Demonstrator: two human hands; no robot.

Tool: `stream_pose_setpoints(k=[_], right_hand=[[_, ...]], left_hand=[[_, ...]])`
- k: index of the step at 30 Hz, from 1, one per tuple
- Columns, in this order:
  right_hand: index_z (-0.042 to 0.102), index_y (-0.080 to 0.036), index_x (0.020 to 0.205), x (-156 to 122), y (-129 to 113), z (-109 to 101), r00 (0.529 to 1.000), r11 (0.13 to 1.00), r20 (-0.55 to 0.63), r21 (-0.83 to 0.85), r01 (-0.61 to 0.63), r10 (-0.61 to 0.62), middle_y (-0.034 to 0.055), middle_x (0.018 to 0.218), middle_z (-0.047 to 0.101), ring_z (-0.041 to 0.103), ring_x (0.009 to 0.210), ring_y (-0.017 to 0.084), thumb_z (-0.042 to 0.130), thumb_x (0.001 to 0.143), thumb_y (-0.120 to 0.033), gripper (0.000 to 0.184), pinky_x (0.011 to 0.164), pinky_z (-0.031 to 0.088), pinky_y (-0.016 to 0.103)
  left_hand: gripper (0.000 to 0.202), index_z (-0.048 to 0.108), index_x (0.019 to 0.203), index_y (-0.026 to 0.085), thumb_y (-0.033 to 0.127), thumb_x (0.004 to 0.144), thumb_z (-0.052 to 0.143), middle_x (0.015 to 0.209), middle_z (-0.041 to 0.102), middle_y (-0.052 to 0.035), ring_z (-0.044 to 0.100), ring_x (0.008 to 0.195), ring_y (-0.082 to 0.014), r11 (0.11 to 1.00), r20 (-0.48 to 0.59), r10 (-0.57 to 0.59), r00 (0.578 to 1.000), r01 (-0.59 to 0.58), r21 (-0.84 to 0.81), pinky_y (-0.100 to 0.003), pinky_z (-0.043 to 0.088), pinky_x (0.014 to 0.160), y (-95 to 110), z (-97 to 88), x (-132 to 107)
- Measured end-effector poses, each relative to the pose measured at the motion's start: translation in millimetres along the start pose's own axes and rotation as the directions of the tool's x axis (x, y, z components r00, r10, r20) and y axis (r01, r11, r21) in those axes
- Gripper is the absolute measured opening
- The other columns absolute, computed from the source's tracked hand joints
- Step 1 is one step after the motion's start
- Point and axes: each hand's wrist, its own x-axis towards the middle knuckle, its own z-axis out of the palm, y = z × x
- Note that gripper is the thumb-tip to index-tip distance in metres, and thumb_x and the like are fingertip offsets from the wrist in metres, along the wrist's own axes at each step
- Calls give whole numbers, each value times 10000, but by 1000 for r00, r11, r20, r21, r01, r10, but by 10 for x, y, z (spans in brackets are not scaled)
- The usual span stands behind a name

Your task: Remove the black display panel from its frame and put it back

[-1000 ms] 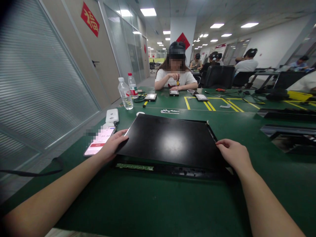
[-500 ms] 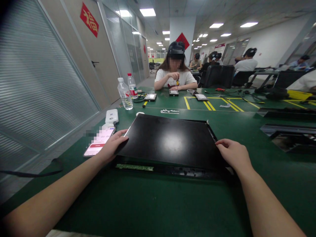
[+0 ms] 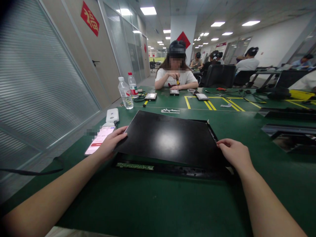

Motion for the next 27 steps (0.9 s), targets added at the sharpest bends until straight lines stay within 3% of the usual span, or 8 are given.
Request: stream_pose_setpoints(k=[3,5,12,17,21,27], right_hand=[[823,-307,731,20,21,23,999,1000,-39,-11,-13,13,60,810,799,695,810,293,606,692,-471,275,731,512,395],[823,-312,715,49,58,47,999,1000,-48,-13,-11,11,55,780,791,685,775,288,594,674,-491,293,698,495,388],[825,-317,705,134,186,107,998,1000,-60,0,17,-17,57,786,798,669,720,277,599,657,-530,315,637,460,374],[817,-315,699,107,131,68,999,1000,-50,14,-12,13,57,743,778,670,704,286,600,648,-534,313,631,473,388],[813,-322,689,100,88,39,999,999,-19,5,-45,46,61,779,789,686,754,302,606,637,-532,300,679,495,410],[816,-325,676,89,76,29,998,998,-37,29,-52,53,61,797,799,684,791,307,602,613,-530,303,687,480,405]], left_hand=[[578,829,1237,176,423,718,892,1465,748,-147,626,1433,-413,978,-9,88,996,-85,192,-505,486,1219,-87,-83,77],[591,839,1231,184,492,727,861,1580,666,-154,525,1540,-422,929,-6,153,988,-142,342,-523,392,1299,-148,-137,127],[688,791,1353,178,601,812,757,1682,543,-181,517,1557,-409,797,84,139,987,-161,582,-533,423,1285,-280,-229,186],[630,783,1352,173,569,867,711,1658,558,-183,525,1548,-409,651,144,137,980,-199,732,-557,380,1315,-315,-248,190],[529,803,1298,186,520,900,701,1652,568,-163,527,1547,-400,575,197,148,969,-247,780,-543,376,1324,-312,-228,179],[468,806,1296,188,474,945,685,1661,560,-154,523,1552,-400,536,225,144,964,-267,801,-538,388,1321,-290,-205,162]])
